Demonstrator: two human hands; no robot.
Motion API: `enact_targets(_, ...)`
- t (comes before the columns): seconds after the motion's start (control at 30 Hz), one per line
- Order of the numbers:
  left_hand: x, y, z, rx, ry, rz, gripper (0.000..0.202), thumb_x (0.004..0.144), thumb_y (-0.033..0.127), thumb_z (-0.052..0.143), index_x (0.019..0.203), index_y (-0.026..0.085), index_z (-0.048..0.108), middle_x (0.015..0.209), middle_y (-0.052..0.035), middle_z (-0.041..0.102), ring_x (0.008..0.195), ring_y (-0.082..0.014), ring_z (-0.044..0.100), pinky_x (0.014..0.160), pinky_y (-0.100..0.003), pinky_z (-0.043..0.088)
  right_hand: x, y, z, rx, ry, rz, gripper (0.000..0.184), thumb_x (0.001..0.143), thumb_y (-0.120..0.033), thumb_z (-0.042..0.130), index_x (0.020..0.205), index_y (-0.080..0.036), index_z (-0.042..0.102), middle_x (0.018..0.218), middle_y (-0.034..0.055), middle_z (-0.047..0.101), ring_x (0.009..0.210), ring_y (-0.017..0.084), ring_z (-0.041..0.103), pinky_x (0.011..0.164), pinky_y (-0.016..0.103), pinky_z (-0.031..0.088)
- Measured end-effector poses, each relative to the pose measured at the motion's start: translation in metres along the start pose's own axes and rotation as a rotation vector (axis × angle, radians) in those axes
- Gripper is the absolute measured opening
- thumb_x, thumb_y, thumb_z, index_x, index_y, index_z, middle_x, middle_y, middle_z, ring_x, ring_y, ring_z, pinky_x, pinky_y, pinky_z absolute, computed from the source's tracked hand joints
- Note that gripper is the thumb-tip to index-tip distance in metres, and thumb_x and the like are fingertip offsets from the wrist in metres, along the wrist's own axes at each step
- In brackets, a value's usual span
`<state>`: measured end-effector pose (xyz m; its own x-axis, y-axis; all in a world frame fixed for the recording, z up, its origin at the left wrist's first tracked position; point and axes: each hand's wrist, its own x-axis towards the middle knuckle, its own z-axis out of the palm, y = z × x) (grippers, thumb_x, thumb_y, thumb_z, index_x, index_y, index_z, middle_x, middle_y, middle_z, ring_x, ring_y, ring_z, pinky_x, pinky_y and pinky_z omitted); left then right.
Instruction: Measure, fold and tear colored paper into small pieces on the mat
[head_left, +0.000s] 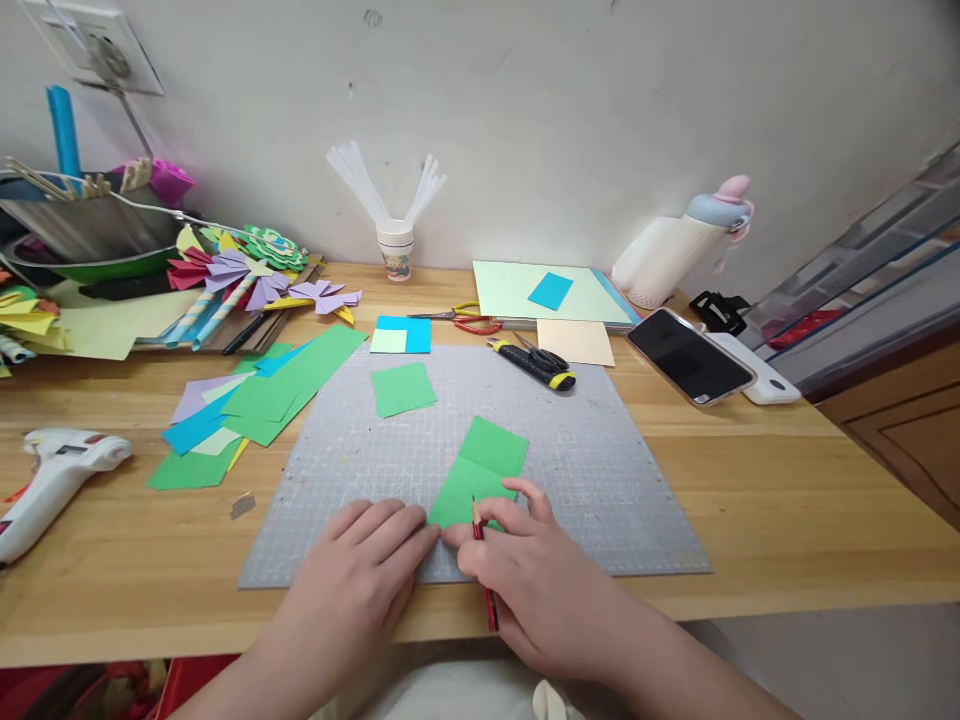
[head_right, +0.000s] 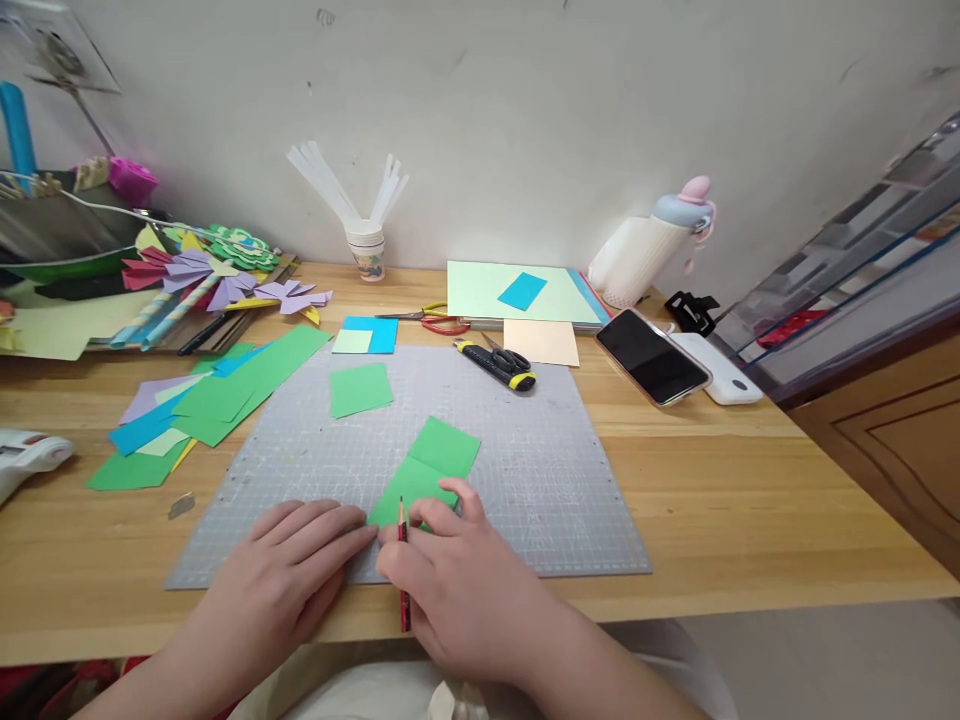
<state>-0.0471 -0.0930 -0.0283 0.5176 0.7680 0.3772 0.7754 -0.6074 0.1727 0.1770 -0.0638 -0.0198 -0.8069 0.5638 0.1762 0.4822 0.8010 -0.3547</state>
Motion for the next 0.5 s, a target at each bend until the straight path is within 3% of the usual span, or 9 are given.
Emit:
enact_targets(0.27, 0.001, 0.000, 0.002, 0.031, -0.029, -0.020, 0.027, 0.094, 0.015, 0.040, 0.100, 0.023, 0.065, 0.103, -0.0001, 0.069, 0.092, -0.0185, 0.060, 0.080, -0.035, 0.037, 0.006, -0.001, 0.007, -0.050, -0.022, -0.052, 0.025, 0.080, -0.012, 0.050, 0.102, -0.024, 0.051, 0.106, -0.0004, 0.068, 0.101, 0.019, 0.054, 0.110, 0.050, 0.007)
enact_targets(0.4, 0.001, 0.001, 0.002, 0.019, -0.030, -0.025, 0.027, 0.093, 0.013, 0.041, 0.101, 0.023, 0.065, 0.102, 0.0009, 0.069, 0.092, -0.0185, 0.060, 0.081, -0.035, 0.036, -0.003, -0.001, 0.007, -0.091, -0.036, -0.057, 0.024, 0.080, -0.013, 0.051, 0.101, -0.024, 0.052, 0.098, -0.0009, 0.070, 0.099, 0.018, 0.056, 0.111, 0.050, 0.004)
enact_targets(0.5, 0.002, 0.001, 0.001, 0.017, -0.024, -0.020, 0.028, 0.092, 0.012, 0.041, 0.102, 0.023, 0.065, 0.103, 0.0007, 0.070, 0.092, -0.0183, 0.060, 0.081, -0.035, 0.036, -0.014, 0.000, 0.007, -0.091, -0.025, -0.050, 0.029, 0.078, -0.010, 0.050, 0.103, -0.024, 0.052, 0.103, -0.0011, 0.070, 0.099, 0.017, 0.057, 0.112, 0.050, 0.003)
